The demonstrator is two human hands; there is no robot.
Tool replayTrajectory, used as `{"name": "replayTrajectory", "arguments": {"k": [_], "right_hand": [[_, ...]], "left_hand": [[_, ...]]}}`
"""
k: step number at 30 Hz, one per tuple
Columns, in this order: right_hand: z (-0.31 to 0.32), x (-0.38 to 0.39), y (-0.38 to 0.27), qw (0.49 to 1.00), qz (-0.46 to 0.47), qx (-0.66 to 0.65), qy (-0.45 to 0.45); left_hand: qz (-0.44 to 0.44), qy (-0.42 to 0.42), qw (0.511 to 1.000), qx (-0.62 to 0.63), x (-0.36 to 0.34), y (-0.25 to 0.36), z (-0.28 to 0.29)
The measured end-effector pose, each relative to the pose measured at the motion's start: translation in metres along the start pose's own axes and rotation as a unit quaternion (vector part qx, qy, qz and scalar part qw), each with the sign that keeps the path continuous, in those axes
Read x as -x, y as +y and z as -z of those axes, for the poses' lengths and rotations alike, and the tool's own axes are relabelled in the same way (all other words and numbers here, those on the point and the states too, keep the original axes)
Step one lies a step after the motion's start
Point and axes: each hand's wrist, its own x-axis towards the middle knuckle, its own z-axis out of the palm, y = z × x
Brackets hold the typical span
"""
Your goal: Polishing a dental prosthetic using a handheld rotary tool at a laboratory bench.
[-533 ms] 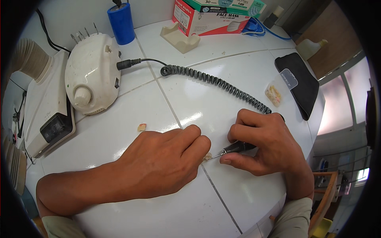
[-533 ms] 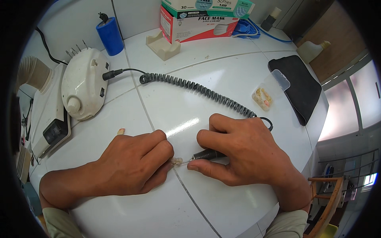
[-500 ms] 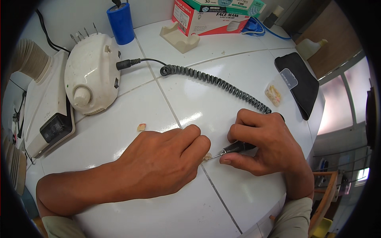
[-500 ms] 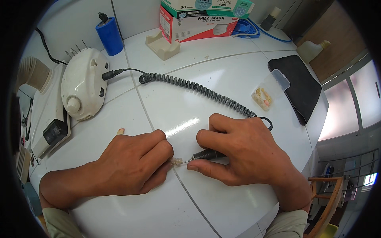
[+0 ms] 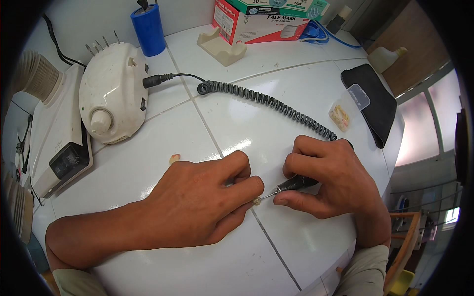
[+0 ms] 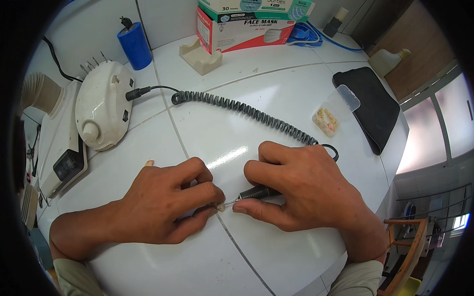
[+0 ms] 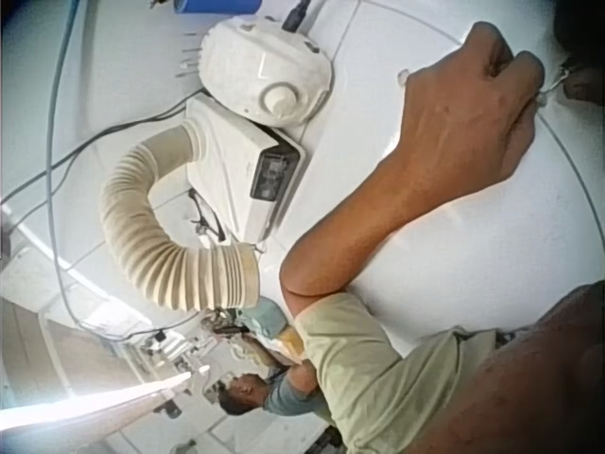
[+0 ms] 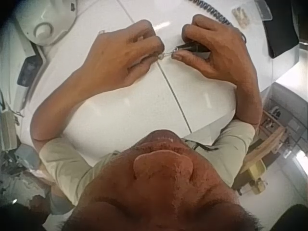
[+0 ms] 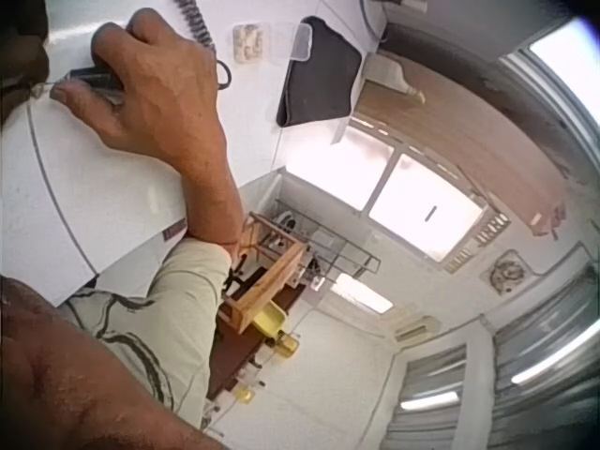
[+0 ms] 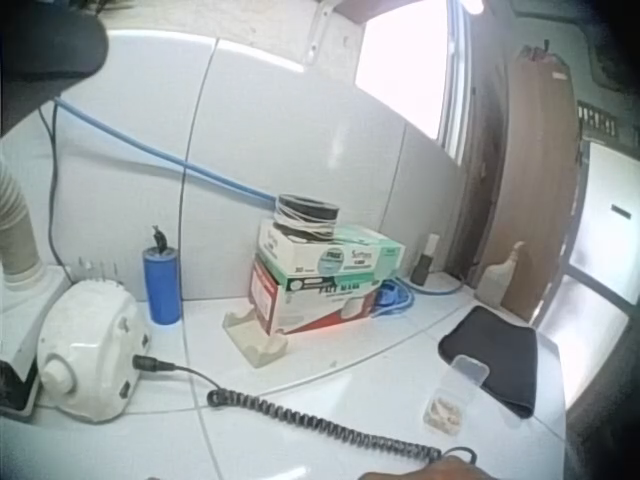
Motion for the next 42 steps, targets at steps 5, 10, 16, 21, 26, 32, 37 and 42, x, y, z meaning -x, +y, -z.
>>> {"name": "replayTrajectory", "arguments": {"k": [5,10,16,21,26,32,37,42], "right_hand": [[-0.001,0.000,0.000,1.000,-0.002,-0.004,0.004],[-0.003,-0.001,0.000,0.999,-0.015,0.000,0.041],[-0.005,-0.001,-0.004,0.997,-0.054,-0.031,0.047],[-0.007,0.000,-0.001,0.998,-0.029,-0.015,0.054],[-0.008,0.000,-0.002,0.997,-0.030,-0.021,0.064],[-0.008,-0.001,-0.001,0.997,-0.024,-0.026,0.069],[-0.007,-0.001,-0.002,0.997,-0.028,-0.028,0.066],[-0.008,-0.001,-0.002,0.997,-0.031,-0.028,0.066]], "left_hand": [[-0.024,0.043,0.999,-0.004,0.000,-0.001,-0.010],[0.001,0.046,0.998,-0.037,-0.001,0.003,-0.009],[0.065,0.025,0.997,0.015,0.000,0.003,-0.004],[0.074,0.037,0.995,0.055,-0.001,0.003,-0.004],[0.062,0.047,0.994,0.072,0.000,0.002,-0.003],[0.086,0.024,0.993,0.076,-0.001,0.004,0.000],[0.076,0.040,0.993,0.083,0.000,0.001,-0.003],[0.071,0.057,0.992,0.092,0.001,0.000,-0.005]]}}
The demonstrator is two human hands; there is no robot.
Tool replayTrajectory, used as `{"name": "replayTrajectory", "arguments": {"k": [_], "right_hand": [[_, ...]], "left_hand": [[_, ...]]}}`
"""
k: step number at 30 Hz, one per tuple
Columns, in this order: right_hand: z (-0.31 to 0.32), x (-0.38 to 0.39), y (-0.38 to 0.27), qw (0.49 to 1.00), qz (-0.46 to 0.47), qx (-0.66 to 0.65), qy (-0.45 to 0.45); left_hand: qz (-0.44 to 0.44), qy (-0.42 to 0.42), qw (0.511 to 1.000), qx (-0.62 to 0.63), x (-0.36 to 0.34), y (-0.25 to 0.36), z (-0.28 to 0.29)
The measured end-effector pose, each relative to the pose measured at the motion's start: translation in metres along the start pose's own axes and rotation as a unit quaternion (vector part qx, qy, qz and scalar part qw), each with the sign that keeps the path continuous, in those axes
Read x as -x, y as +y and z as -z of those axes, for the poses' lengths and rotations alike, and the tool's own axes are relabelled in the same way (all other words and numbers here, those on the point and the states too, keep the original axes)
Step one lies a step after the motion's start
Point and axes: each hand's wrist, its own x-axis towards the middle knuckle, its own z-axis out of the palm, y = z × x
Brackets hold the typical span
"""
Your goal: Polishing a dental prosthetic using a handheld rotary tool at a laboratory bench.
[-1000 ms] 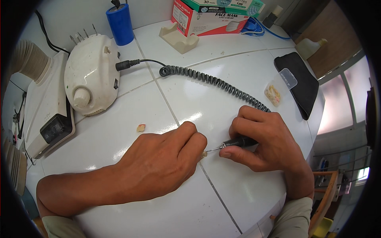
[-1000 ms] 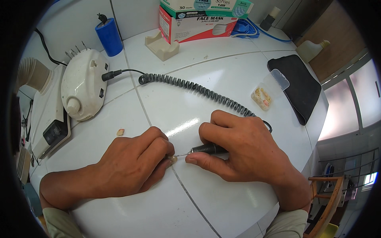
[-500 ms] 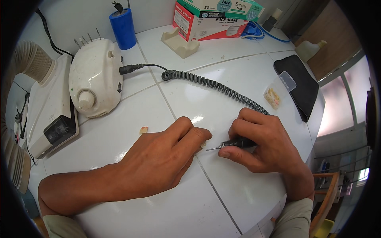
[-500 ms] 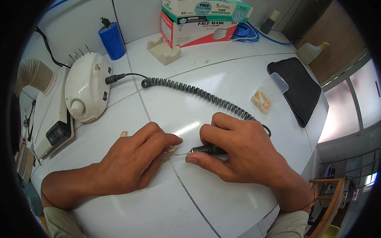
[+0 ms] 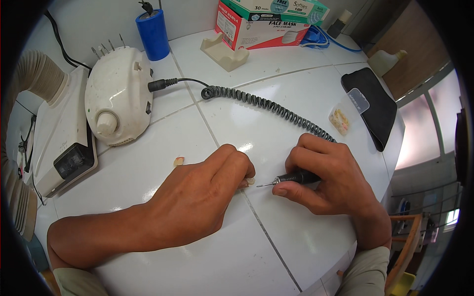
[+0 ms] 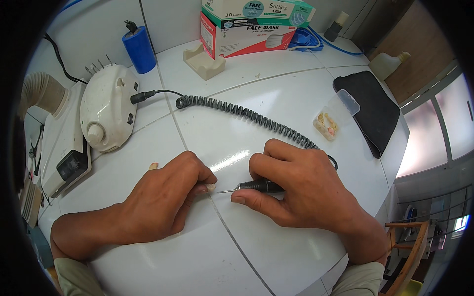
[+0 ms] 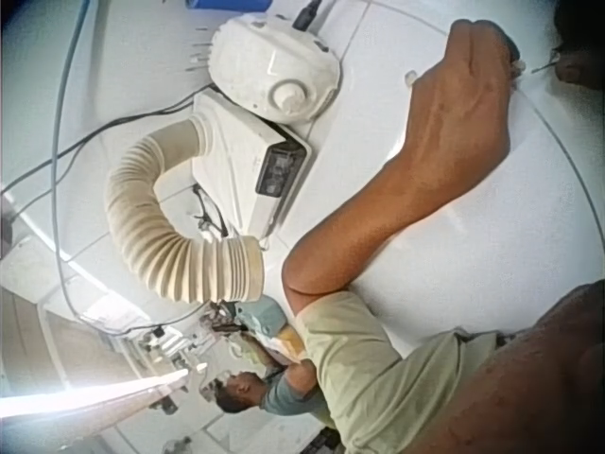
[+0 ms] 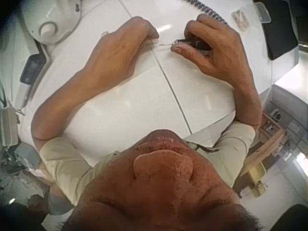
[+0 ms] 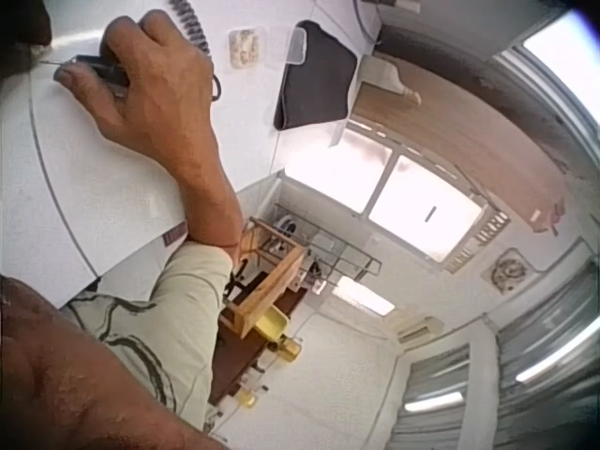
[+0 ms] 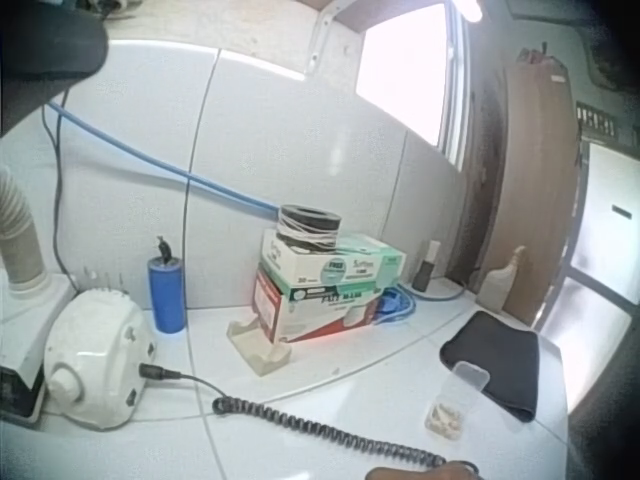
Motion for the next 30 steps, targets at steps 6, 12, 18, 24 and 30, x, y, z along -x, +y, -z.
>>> {"name": "replayTrajectory", "arguments": {"k": [6,12,18,24,30], "right_hand": [[0.0001,0.0005,-0.0008,1.000,-0.007,0.005,-0.002],[-0.0003,0.0009,-0.0009,1.000,-0.007,0.004,0.000],[0.0001,0.0007,-0.0016,1.000,-0.003,0.002,-0.001],[0.0002,0.0006,-0.0006,1.000,0.007,0.003,0.000],[0.0013,0.0006,-0.0005,1.000,0.013,0.007,-0.019]], "left_hand": [[-0.001,-0.003,1.000,-0.009,-0.0004,0.0012,0.0008],[-0.012,0.011,1.000,-0.010,-0.0005,0.0004,0.0001],[-0.008,0.012,1.000,-0.019,-0.0019,0.0029,0.0031],[-0.013,0.008,1.000,-0.019,-0.0015,0.0023,0.0045],[-0.010,0.007,0.998,0.057,-0.0044,-0.0047,0.0043]]}}
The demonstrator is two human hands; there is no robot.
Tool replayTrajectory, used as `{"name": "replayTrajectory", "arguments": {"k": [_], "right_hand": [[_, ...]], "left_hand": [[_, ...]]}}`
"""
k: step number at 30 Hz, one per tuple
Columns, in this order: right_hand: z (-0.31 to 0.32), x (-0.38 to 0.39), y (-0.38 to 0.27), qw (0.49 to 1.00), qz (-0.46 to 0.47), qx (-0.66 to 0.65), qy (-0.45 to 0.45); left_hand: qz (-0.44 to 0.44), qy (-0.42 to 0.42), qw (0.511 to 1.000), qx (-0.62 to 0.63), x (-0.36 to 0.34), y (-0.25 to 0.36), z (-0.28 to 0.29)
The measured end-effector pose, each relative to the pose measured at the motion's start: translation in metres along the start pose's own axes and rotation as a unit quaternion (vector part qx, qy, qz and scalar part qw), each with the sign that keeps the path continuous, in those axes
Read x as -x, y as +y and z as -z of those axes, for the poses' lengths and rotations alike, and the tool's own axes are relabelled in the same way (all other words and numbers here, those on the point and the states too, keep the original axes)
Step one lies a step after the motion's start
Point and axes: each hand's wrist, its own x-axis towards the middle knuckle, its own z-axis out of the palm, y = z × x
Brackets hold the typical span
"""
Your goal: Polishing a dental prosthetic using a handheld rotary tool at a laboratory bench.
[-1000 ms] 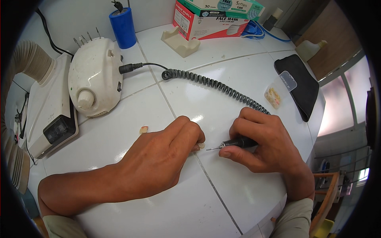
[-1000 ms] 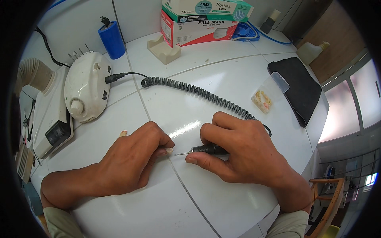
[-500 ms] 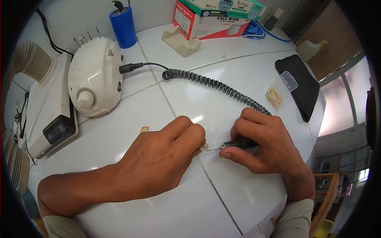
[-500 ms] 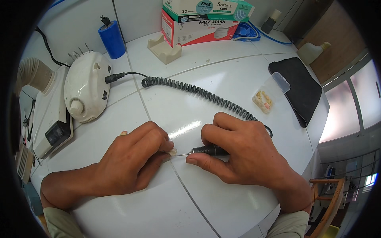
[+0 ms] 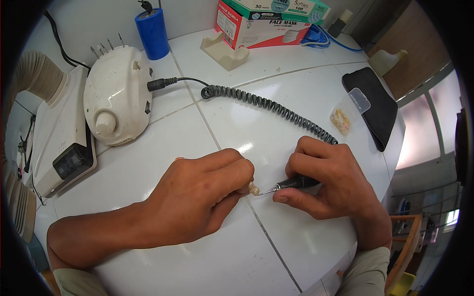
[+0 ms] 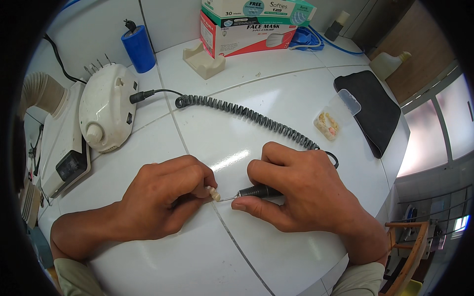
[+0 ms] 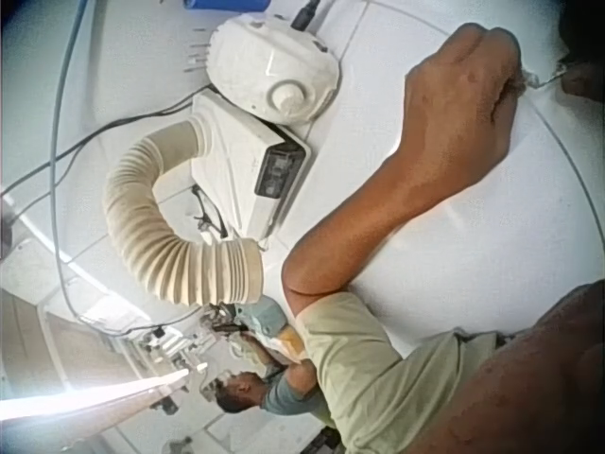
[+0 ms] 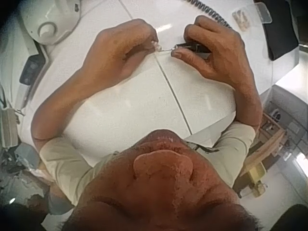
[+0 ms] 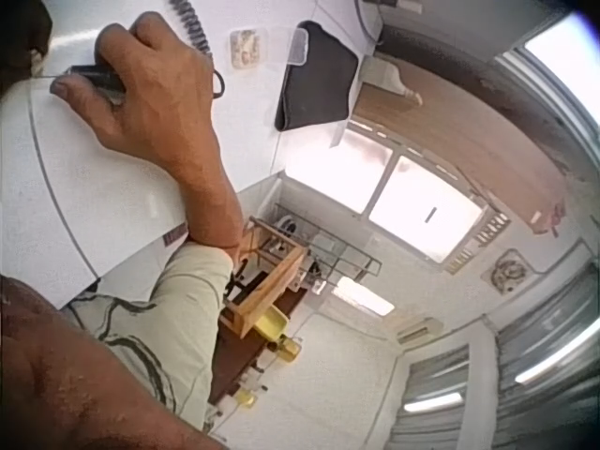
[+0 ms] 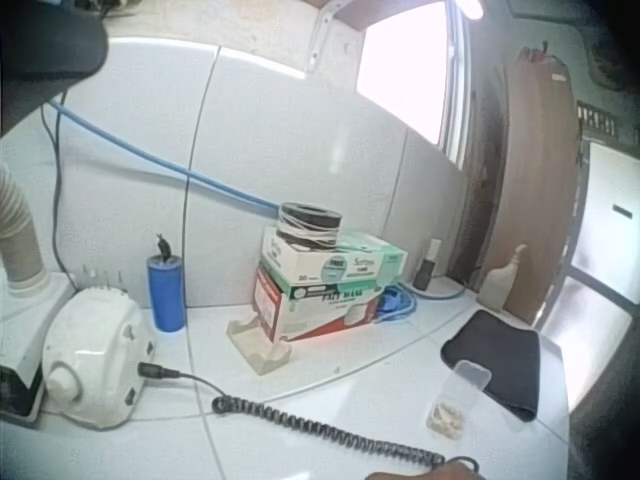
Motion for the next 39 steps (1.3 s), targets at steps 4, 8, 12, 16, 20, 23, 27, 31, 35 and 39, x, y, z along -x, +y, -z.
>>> {"name": "replayTrajectory", "arguments": {"k": [4,8,12,16,20,23,27,31,35,39], "right_hand": [[0.0003,-0.0002,-0.0002,1.000,0.002,0.001,-0.006],[0.0006,-0.0003,0.0002,1.000,0.005,0.007,-0.009],[0.0011,0.0000,0.0001,1.000,0.011,0.008,-0.008],[0.0001,0.0004,0.0004,1.000,0.010,0.016,-0.006],[0.0018,-0.0004,-0.0013,0.999,0.014,0.029,-0.014],[0.0018,-0.0008,-0.0022,0.999,0.011,0.030,-0.024],[0.0015,-0.0007,-0.0017,0.999,0.019,0.038,-0.019],[0.0017,0.0001,-0.0009,0.999,0.021,0.040,-0.026],[0.0008,-0.0001,-0.0030,0.998,0.017,0.050,-0.023],[0.0015,0.0000,-0.0037,0.998,0.026,0.057,-0.027]], "left_hand": [[0.005,-0.007,1.000,0.022,-0.0012,0.0007,0.0010],[0.018,-0.010,0.999,0.028,-0.0021,0.0031,0.0023],[0.019,-0.014,0.999,0.040,-0.0025,0.0021,0.0030],[0.024,-0.027,0.998,0.050,-0.0024,0.0001,0.0035],[0.025,-0.032,0.998,0.048,-0.0028,0.0004,0.0040],[0.026,-0.034,0.998,0.050,-0.0031,0.0009,0.0043],[0.029,-0.041,0.998,0.038,-0.0035,0.0019,0.0044],[0.019,-0.037,0.998,0.037,-0.0031,0.0000,0.0026],[-0.003,-0.038,0.999,0.013,-0.0025,-0.0002,0.0023],[-0.020,-0.022,1.000,0.006,-0.0018,-0.0018,-0.0009]]}}
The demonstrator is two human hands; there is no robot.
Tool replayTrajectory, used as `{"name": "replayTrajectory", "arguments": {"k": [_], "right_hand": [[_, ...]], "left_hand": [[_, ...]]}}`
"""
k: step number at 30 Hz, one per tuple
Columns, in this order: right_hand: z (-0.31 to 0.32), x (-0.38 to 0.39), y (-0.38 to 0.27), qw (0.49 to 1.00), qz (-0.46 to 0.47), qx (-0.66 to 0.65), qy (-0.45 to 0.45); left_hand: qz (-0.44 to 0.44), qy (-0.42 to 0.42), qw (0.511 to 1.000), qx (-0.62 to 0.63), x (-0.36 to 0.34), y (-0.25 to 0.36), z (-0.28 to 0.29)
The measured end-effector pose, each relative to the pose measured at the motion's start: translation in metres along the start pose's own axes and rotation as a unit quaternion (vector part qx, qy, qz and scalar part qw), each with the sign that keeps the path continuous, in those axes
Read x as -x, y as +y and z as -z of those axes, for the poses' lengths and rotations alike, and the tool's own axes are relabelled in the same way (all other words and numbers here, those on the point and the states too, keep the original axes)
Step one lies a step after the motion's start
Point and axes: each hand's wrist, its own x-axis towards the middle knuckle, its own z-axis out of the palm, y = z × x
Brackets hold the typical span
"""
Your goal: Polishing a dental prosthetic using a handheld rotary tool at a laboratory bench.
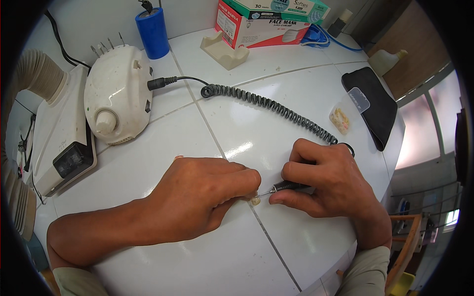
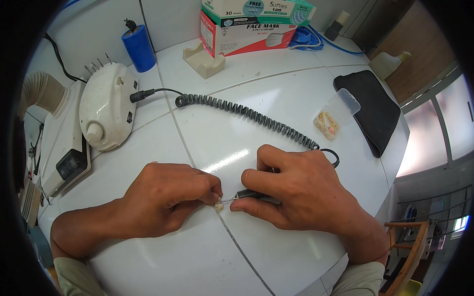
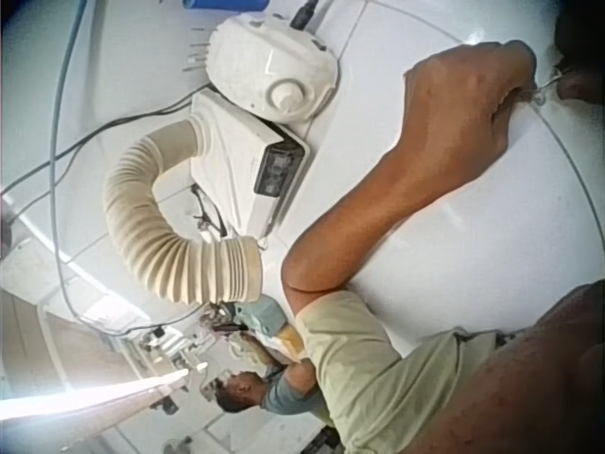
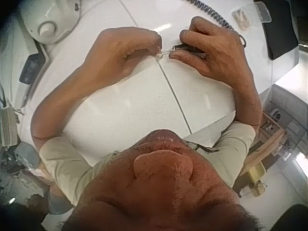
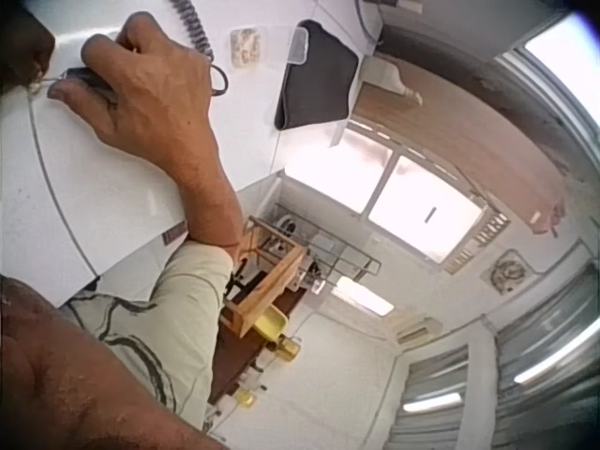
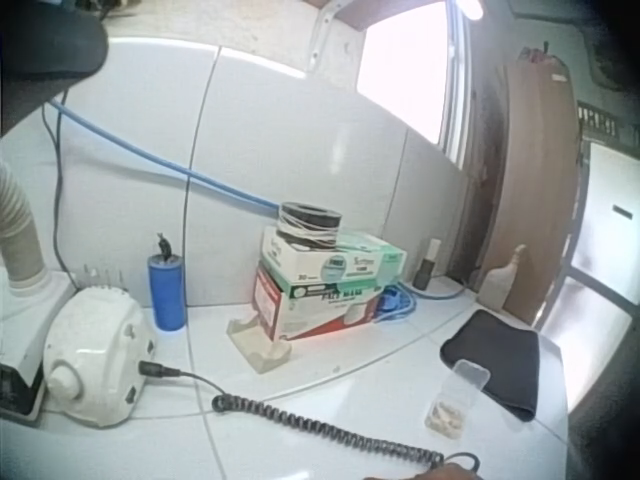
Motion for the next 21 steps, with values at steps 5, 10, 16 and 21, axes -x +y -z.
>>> {"name": "replayTrajectory", "arguments": {"k": [5,10,16,21], "right_hand": [[-0.0020,0.0004,-0.0010,1.000,0.010,0.008,0.002],[-0.0011,-0.0001,-0.0005,1.000,0.020,0.012,-0.004],[0.0007,0.0003,-0.0001,1.000,0.019,0.003,0.004],[0.0027,-0.0019,-0.0008,0.999,0.032,0.000,-0.008]], "left_hand": [[-0.030,0.016,0.999,-0.023,0.0002,-0.0010,-0.0029],[-0.056,0.007,0.996,-0.071,0.0006,-0.0002,-0.0029],[-0.089,0.005,0.993,-0.080,0.0009,-0.0004,-0.0043],[-0.094,-0.006,0.993,-0.074,0.0023,-0.0016,-0.0043]]}}
